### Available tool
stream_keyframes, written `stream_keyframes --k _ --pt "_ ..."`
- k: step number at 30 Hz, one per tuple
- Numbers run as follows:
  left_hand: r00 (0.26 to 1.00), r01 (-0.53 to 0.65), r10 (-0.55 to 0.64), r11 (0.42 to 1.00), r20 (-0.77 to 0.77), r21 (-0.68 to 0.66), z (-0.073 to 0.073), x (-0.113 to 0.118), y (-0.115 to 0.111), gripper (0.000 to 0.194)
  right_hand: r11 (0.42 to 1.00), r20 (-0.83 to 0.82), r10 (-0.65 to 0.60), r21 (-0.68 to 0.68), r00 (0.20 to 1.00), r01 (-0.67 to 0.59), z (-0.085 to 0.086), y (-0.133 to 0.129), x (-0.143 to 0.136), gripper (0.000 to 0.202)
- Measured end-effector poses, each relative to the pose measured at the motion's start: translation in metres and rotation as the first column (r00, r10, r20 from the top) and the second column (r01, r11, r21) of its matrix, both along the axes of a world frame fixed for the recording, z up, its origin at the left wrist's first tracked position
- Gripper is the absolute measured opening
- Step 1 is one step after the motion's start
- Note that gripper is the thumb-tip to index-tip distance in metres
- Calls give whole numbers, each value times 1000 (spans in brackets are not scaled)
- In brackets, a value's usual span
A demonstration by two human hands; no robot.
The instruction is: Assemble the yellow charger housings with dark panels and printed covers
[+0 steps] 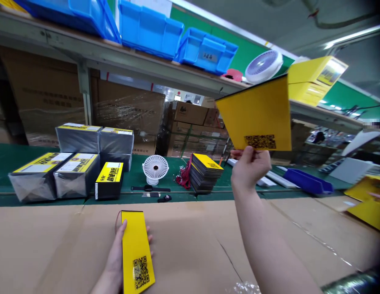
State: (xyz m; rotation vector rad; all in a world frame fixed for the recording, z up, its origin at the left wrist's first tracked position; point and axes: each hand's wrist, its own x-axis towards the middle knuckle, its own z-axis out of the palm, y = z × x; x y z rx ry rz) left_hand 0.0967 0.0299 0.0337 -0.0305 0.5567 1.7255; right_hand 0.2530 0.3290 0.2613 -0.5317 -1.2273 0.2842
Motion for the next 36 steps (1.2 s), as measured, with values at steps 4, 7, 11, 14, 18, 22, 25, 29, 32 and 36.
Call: stream_keyframes --k 4,7,11,14,18,22,25,29,32,36 --pt "1000 -9 9 1000 -14 -17 -3 0 1 71 966 -80 180 -175 980 -192 -15 11 2 29" --pt "1000 -19 19 1000 -23 -16 -4 -1 2 71 891 -157 264 -339 952 -303 -42 28 -3 30" --pt "1000 14 -14 1000 7 -4 -2 -1 1 71 740 -250 303 -547 920 -392 -72 50 -4 23" --pt "999 31 -31 1000 20 0 2 0 -1 71 584 -319 299 -685 899 -437 -86 62 0 18" --pt "1000 19 -19 999 10 35 3 0 -1 70 417 -347 292 -793 891 -445 -95 70 9 26" --pt "999 24 -25 999 34 23 4 0 -1 70 335 -317 314 -845 895 -417 -97 65 11 30" --pt "1000 -11 11 1000 4 7 6 0 -1 67 348 -246 325 -867 913 -358 -103 39 1 35" --pt "988 -147 144 987 -57 -56 6 -2 0 65 397 -103 510 -853 854 -340 -139 -51 -11 55" --pt "964 -266 260 957 -59 -120 1 -8 2 64 395 168 856 -822 488 -411 -183 -135 -13 88" --pt "937 -349 346 931 -49 -101 -6 -16 4 60 502 537 837 -673 108 -544 -233 -201 -30 84"
